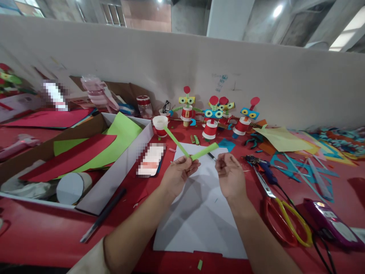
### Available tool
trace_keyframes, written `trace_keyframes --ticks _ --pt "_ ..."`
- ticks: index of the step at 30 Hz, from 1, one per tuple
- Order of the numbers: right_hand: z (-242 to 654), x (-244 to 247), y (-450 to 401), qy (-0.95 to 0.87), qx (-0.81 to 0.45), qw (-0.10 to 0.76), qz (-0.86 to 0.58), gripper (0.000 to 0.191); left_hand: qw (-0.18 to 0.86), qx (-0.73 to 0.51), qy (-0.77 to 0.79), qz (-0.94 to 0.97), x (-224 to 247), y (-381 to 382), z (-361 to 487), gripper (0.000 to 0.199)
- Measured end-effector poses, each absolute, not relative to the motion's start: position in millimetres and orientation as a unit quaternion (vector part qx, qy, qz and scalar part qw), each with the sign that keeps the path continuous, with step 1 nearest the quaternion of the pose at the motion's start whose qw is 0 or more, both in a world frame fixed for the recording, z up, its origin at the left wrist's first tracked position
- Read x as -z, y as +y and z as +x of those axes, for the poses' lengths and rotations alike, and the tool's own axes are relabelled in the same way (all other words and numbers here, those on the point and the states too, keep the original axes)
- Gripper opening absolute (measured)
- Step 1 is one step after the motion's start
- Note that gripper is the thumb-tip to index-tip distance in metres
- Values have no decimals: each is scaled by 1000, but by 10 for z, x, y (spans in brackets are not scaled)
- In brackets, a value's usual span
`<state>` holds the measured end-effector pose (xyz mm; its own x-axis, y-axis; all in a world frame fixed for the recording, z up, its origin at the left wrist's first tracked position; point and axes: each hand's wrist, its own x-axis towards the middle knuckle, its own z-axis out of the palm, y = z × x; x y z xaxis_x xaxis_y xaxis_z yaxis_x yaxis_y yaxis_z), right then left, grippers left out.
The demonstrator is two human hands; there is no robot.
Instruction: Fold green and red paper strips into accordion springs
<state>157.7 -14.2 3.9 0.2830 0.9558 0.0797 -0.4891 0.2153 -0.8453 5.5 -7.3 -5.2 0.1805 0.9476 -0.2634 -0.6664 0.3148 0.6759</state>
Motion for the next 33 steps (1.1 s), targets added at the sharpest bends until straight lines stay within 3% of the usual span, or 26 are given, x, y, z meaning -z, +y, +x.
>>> trace_keyframes --ticks 2,7,12,17,25,29,33 --pt "1501 -9 -191 -421 -479 664 -390 17 750 -546 329 179 50 -65 47 15" --pt "1352 75 -290 -562 -467 560 -391 36 773 -517 314 193 74 -91 75 18" --pt "1326 89 -298 -535 -464 583 -399 19 774 -500 306 240 123 -128 124 22" --pt "1321 101 -291 -507 -488 601 -380 18 750 -513 296 293 97 -142 144 23" --pt "1349 165 -254 -462 -483 629 -397 14 616 -535 351 459 -24 -250 184 14" --pt "1358 129 -241 -462 -468 632 -411 14 714 -515 312 358 -11 -215 162 18" --pt "1382 64 -216 -364 -512 671 -394 15 844 -466 215 154 -5 -129 78 57"
